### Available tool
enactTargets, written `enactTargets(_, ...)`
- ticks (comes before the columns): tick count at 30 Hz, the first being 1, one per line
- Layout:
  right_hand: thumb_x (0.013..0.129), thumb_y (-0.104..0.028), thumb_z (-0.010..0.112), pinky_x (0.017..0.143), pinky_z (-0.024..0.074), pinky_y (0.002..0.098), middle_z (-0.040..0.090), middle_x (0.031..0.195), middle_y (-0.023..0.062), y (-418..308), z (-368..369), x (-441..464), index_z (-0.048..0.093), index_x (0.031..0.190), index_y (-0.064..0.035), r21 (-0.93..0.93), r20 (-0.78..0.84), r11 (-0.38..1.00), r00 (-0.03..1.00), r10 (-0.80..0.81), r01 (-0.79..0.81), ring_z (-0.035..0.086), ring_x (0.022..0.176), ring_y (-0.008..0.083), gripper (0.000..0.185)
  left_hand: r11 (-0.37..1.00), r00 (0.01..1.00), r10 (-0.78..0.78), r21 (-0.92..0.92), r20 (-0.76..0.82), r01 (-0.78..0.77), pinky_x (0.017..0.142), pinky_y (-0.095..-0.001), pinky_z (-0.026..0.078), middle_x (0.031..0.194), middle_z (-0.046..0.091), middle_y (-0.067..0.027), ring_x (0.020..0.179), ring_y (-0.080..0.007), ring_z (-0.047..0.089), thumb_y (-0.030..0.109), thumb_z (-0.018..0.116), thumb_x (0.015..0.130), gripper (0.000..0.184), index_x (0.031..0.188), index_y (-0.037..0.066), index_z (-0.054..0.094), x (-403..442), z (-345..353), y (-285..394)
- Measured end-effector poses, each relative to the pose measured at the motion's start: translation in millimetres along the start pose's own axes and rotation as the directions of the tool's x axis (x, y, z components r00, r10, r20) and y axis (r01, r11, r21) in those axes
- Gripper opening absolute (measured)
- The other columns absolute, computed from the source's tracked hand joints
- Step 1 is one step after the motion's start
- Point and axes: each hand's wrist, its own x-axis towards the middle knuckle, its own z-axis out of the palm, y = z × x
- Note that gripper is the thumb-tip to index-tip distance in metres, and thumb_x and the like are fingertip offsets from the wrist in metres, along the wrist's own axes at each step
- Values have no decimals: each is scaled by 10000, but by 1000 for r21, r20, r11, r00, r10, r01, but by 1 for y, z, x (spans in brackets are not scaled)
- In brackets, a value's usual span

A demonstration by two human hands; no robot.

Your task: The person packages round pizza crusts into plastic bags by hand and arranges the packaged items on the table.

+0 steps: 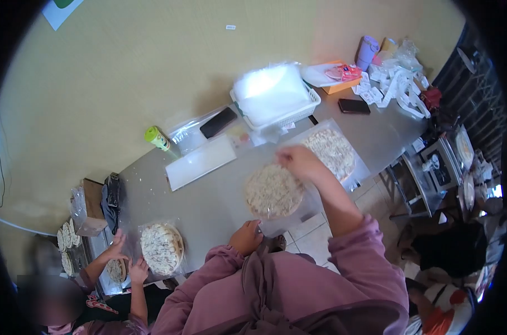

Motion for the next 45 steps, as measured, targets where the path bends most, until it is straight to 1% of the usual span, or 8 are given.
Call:
enactTargets(6, 815, -168, 498, 841, 441, 395, 601, 1035, 169, 70, 45, 184, 600, 1041, -42, -256, -399, 967, 911, -104, -2, 579, 932, 322, 279, 999, 998, -34, -27, -48, 32, 847, -388, 430, 1104, 525, -168, 995, -331, 525, 247, 552, 803, 401, 1144, 47, 484, -7, 8, -38)
enactTargets(15, 817, -135, 458, 792, 475, 378, 627, 1003, 104, 56, 52, 200, 627, 966, -88, -537, -55, 807, 965, 257, -245, 603, 922, 268, 230, 946, 961, -273, -199, -52, 257, 829, -371, 435, 1053, 561, -155, 956, -298, 545, 231, 552, 799, 354, 1099, 45, 527, -36, -12, -45)
enactTargets(21, 766, -195, 577, 773, 479, 389, 630, 909, 154, 66, 49, 196, 640, 871, -58, -402, -273, 888, 955, 117, -224, 603, 878, 304, 183, 935, 955, -267, -276, -128, 224, 796, -352, 449, 1023, 578, -146, 890, -276, 569, 205, 552, 794, 328, 1078, 41, 546, -43, -20, -47)
enactTargets(28, 740, -146, 592, 728, 477, 405, 625, 848, 173, 10, 42, 143, 599, 847, -26, -447, -209, 894, 972, -107, 2, 605, 821, 322, 161, 926, 969, -210, -343, -130, 155, 758, -330, 461, 1041, 582, -139, 842, -249, 582, 206, 557, 796, 360, 1114, 39, 539, -53, -22, -57)
enactTargets(35, 713, 21, 528, 639, 491, 362, 619, 754, 184, -100, 56, 36, 491, 864, -4, -38, 63, 934, 934, -351, 354, 634, 743, 300, 157, 707, 978, -178, -705, -109, 50, 784, -280, 450, 1128, 530, -129, 900, -181, 551, 103, 577, 787, 500, 1253, 62, 398, -57, -36, -81)
enactTargets(37, 741, 38, 515, 664, 498, 336, 630, 823, 179, -138, 52, 1, 468, 947, -2, 369, 305, 918, 914, -266, 144, 635, 781, 264, 214, 576, 978, -177, -817, -112, 11, 810, -288, 444, 1200, 481, -146, 968, -196, 533, 60, 577, 778, 584, 1305, 75, 326, -61, -42, -83)
enactTargets(43, 779, 61, 502, 647, 520, 335, 632, 907, 161, -177, 36, -57, 465, 1072, -31, 746, 498, 659, 735, -460, -93, 634, 803, 234, 310, 99, 948, -267, -983, -173, -152, 906, -352, 382, 1308, 335, -122, 1119, -229, 439, -9, 583, 749, 766, 1363, 124, 145, -94, -65, -81)
enactTargets(45, 780, 60, 514, 639, 524, 335, 627, 922, 164, -180, 29, -66, 469, 1070, -33, 759, 498, 635, 754, -428, -141, 634, 802, 238, 308, -23, 972, -49, -973, -230, -231, 955, -353, 341, 1241, 423, -110, 1090, -202, 464, -10, 567, 776, 597, 1301, 82, 299, -102, -66, -83)
